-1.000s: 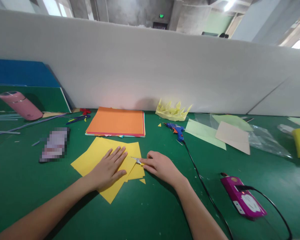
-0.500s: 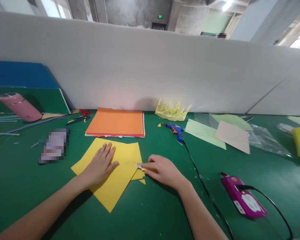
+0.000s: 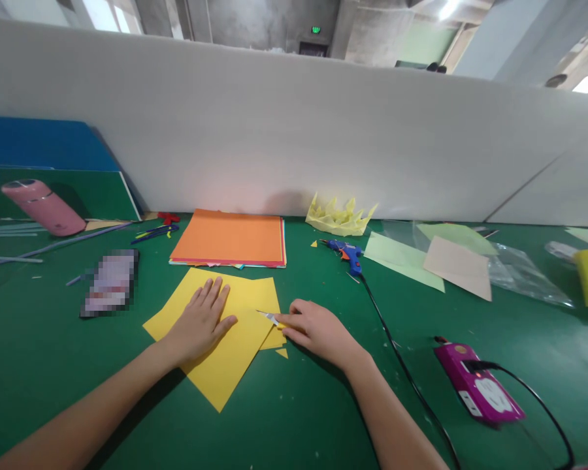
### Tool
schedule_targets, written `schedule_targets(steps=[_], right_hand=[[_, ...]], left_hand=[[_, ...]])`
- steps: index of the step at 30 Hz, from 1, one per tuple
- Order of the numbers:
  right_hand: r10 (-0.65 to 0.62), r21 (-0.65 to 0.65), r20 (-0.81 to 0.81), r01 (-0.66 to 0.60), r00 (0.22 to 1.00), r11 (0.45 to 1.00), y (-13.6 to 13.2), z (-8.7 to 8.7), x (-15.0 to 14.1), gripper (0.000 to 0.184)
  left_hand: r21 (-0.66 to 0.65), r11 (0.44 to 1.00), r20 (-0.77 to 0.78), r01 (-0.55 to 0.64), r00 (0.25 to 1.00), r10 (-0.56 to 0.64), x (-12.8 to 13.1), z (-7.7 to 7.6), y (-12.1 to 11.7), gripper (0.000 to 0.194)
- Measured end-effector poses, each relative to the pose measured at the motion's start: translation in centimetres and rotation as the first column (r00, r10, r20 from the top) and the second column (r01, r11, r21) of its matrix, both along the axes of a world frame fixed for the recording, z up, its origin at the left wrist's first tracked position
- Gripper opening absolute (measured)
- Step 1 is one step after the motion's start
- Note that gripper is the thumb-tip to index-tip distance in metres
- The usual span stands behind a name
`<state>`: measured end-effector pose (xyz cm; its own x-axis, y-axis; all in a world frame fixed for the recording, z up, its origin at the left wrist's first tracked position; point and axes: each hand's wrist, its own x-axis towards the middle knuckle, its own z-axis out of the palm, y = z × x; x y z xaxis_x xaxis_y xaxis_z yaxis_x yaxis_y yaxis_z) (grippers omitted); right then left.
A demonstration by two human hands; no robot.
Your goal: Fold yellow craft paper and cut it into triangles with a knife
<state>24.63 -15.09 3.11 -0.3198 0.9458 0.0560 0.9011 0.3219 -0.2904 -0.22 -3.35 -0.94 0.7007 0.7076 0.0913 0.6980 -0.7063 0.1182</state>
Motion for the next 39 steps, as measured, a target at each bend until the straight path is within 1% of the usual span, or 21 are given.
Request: schedule_targets(steps=[4,7,10,14,16,19,22,27,33,39], right_hand=[[0.005,0.005,0.005,-0.005,1.0,1.0,0.0,0.1,0.0,0.034],[0.011,0.016,-0.013,-0.011,1.0,1.0,-0.2,0.3,0.1,0.033],[0.019,0.026,-0.045,-0.018,0.999,0.999,-0.6,0.5,0.2,0.033],[0.029,-0.011,-0.084,-0.03,0.996,0.999,-1.2,0.5,0.4,0.032],[0.031,-0.023,-0.095,-0.033,0.995,0.999,-1.3,0.4,0.4,0.031],[0.033,-0.01,-0.092,-0.034,0.995,0.999,-1.4,0.4,0.3,0.031],[0.036,0.002,-0.075,-0.036,0.996,0.999,-1.4,0.3,0.2,0.031],[0.04,0.007,-0.048,-0.04,0.998,0.999,-1.3,0.2,0.3,0.031],[0.038,-0.003,-0.009,-0.038,0.999,0.999,-1.3,0.1,0.6,0.032],[0.056,0.026,0.002,-0.056,0.998,0.998,-1.0,-0.2,0.3,0.033]], left_hand=[[0.007,1.0,0.014,0.007,1.0,-0.008,0.0,0.2,0.0,0.069],[-0.014,1.0,0.001,0.018,1.0,-0.018,0.0,0.6,-0.2,0.069],[-0.057,0.997,-0.026,0.046,0.999,-0.048,0.2,1.2,-0.7,0.071],[-0.071,0.993,-0.031,0.096,0.995,-0.099,0.7,1.6,-1.9,0.073],[-0.046,0.996,-0.031,0.074,0.997,-0.075,0.9,1.6,-2.4,0.074],[0.026,1.0,-0.015,-0.008,1.0,0.009,1.2,1.3,-2.7,0.078],[0.037,0.998,-0.026,-0.057,0.998,0.057,1.4,1.0,-2.6,0.083],[0.016,0.997,-0.063,-0.078,0.995,0.079,1.5,0.5,-2.5,0.086],[0.058,0.995,-0.018,-0.075,0.997,0.077,1.4,0.1,-2.6,0.086],[0.049,0.995,-0.022,-0.084,0.996,0.085,1.5,0.2,-2.7,0.086]])
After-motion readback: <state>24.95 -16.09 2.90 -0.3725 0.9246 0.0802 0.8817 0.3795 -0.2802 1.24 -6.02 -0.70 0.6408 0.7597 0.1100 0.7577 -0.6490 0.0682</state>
